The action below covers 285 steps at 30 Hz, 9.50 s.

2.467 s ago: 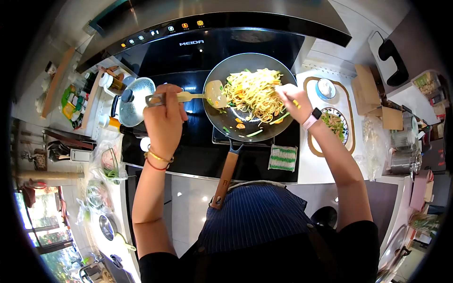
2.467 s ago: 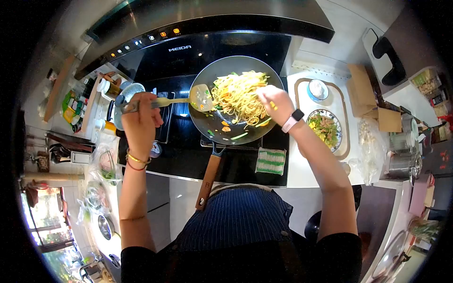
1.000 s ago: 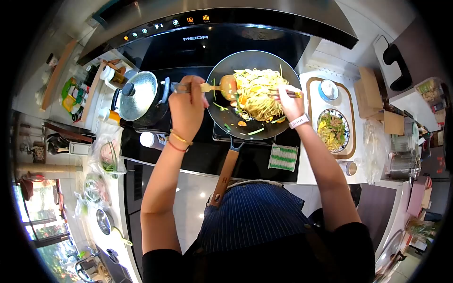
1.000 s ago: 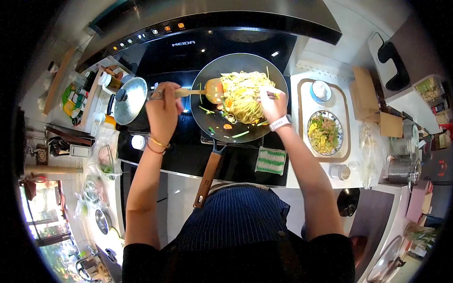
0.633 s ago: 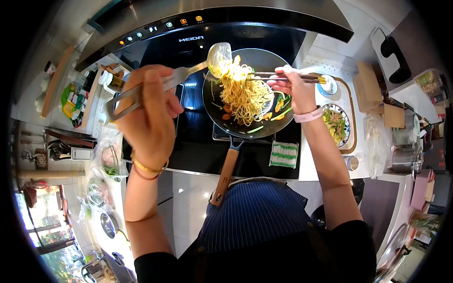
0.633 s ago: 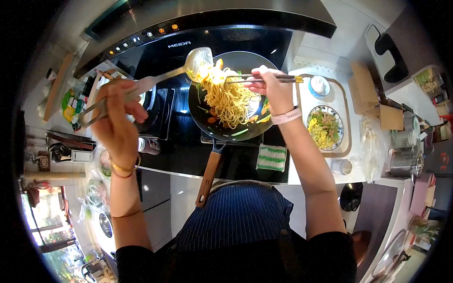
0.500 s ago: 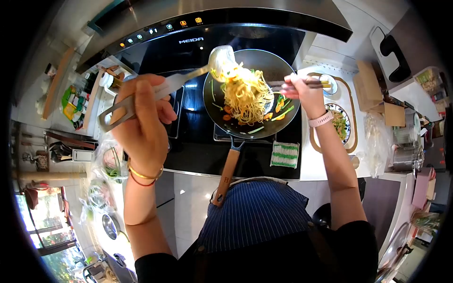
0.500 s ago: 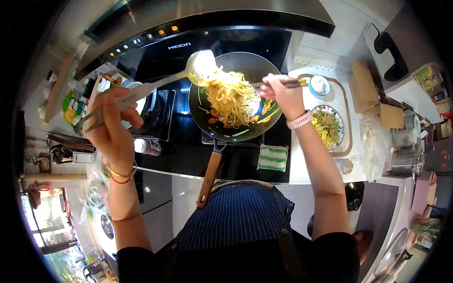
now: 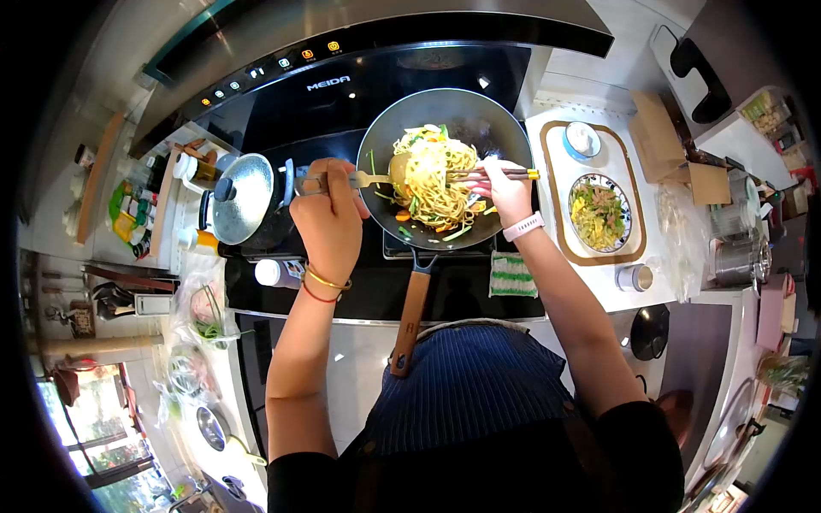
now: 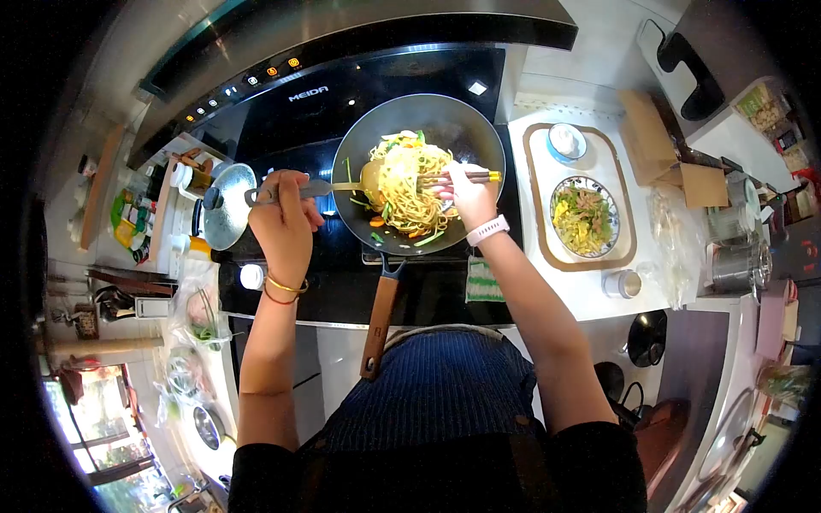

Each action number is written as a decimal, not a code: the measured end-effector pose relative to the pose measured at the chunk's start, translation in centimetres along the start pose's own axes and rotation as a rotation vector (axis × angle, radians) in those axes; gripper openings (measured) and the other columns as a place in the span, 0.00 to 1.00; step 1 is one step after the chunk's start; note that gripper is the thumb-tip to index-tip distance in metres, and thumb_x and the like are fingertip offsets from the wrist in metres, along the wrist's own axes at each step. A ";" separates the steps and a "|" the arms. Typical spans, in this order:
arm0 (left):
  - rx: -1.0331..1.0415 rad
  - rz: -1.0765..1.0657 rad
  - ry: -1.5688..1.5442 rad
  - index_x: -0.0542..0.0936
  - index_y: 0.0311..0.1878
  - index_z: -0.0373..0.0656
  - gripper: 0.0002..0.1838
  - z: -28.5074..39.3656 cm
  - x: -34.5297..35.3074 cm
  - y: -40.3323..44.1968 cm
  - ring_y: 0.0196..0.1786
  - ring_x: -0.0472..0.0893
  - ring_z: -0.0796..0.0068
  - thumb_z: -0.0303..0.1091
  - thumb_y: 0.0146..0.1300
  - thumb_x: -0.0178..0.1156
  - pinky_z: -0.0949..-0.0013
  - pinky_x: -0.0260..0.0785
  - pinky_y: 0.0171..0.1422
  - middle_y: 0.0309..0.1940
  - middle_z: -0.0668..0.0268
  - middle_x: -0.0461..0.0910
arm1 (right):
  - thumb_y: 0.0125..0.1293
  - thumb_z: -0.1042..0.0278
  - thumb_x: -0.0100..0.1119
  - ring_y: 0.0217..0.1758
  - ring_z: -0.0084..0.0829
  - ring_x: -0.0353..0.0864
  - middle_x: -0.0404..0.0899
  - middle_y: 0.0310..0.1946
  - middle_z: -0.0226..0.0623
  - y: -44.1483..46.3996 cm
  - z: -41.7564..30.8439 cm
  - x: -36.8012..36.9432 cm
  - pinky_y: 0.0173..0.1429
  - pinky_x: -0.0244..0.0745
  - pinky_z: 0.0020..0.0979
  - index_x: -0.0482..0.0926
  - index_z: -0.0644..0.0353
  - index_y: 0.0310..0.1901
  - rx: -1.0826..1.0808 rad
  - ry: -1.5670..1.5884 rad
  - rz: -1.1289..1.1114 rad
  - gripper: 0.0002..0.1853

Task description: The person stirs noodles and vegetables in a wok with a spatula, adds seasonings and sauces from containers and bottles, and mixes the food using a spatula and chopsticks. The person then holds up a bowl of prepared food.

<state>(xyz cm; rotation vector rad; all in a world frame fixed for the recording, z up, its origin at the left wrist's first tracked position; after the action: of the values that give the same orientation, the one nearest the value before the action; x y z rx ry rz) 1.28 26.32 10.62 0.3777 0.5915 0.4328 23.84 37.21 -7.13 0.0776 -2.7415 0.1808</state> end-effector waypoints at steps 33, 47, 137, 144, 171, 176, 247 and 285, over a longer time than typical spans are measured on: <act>-0.303 0.236 -0.488 0.70 0.51 0.31 0.14 -9.9 1.9 -13.3 0.27 0.81 0.73 0.32 0.71 0.44 0.75 0.76 0.33 0.28 0.57 0.80 | 0.56 0.77 0.59 0.28 0.37 0.78 0.75 0.38 0.39 -17.2 -8.3 -7.6 0.31 0.75 0.30 0.76 0.57 0.46 -0.741 -1.423 0.178 0.15; -0.996 -0.636 -0.937 0.65 0.61 0.40 0.26 -11.0 6.0 -24.3 0.34 0.75 0.74 0.51 0.69 0.46 0.72 0.70 0.40 0.37 0.62 0.74 | 0.52 0.77 0.49 0.53 0.49 0.69 0.68 0.50 0.49 -16.5 3.3 -8.7 0.60 0.64 0.42 0.70 0.66 0.46 -0.674 -1.695 -0.439 0.17; -0.293 0.166 -0.349 0.75 0.45 0.35 0.11 -4.2 -0.1 -9.4 0.16 0.68 0.86 0.33 0.70 0.48 0.83 0.55 0.17 0.22 0.67 0.75 | 0.39 0.72 0.74 0.46 0.30 0.79 0.80 0.41 0.38 -17.1 -5.6 -28.7 0.52 0.74 0.31 0.73 0.67 0.48 -0.088 -0.741 0.647 0.31; -0.364 0.061 -0.262 0.75 0.48 0.35 0.11 -3.1 2.0 -11.3 0.23 0.71 0.87 0.25 0.63 0.57 0.84 0.62 0.25 0.25 0.69 0.75 | 0.43 0.76 0.73 0.43 0.28 0.78 0.77 0.42 0.38 -20.8 0.0 -40.9 0.49 0.73 0.29 0.70 0.67 0.50 -0.235 -0.495 0.971 0.30; -0.018 0.154 0.044 0.76 0.41 0.35 0.08 -0.8 -5.0 -4.3 0.19 0.70 0.86 0.29 0.69 0.49 0.80 0.60 0.23 0.19 0.69 0.72 | 0.74 0.55 0.28 0.37 0.26 0.77 0.78 0.35 0.36 -12.3 -15.6 -10.7 0.41 0.73 0.29 0.77 0.69 0.44 -0.705 -0.677 0.058 0.27; -0.038 0.069 0.124 0.76 0.41 0.37 0.11 -3.3 -1.9 -2.3 0.18 0.70 0.85 0.34 0.71 0.48 0.80 0.61 0.21 0.18 0.69 0.73 | 0.72 0.55 0.42 0.28 0.23 0.79 0.79 0.30 0.34 -8.0 -16.9 -5.7 0.28 0.74 0.21 0.79 0.65 0.41 -0.327 -0.474 0.031 0.21; -0.016 0.210 0.120 0.76 0.36 0.35 0.12 -2.7 -4.1 0.2 0.14 0.72 0.80 0.32 0.70 0.46 0.76 0.61 0.20 0.15 0.65 0.73 | 0.67 0.63 0.50 0.34 0.41 0.80 0.78 0.36 0.40 -4.0 -7.3 5.4 0.36 0.76 0.34 0.77 0.58 0.44 -0.811 -1.391 -0.738 0.11; -0.454 0.487 -0.771 0.71 0.49 0.34 0.13 -13.1 0.6 -10.1 0.23 0.79 0.77 0.34 0.71 0.46 0.75 0.76 0.26 0.29 0.56 0.79 | 0.70 0.61 0.50 0.34 0.31 0.84 0.82 0.34 0.41 -2.3 -3.6 0.7 0.38 0.80 0.24 0.78 0.66 0.49 -0.123 -0.769 -0.242 0.17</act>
<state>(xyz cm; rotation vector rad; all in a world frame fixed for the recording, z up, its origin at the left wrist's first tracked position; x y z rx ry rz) -3.37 20.90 -4.35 0.2196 -0.3642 0.8122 24.73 35.36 -3.30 0.5448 -3.4538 -0.1153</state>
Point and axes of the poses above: each hand's wrist, its own y-axis towards the middle knuckle, its own x-axis out of the palm, z = x × y, the point moved 7 cm from there along y, towards the middle knuckle
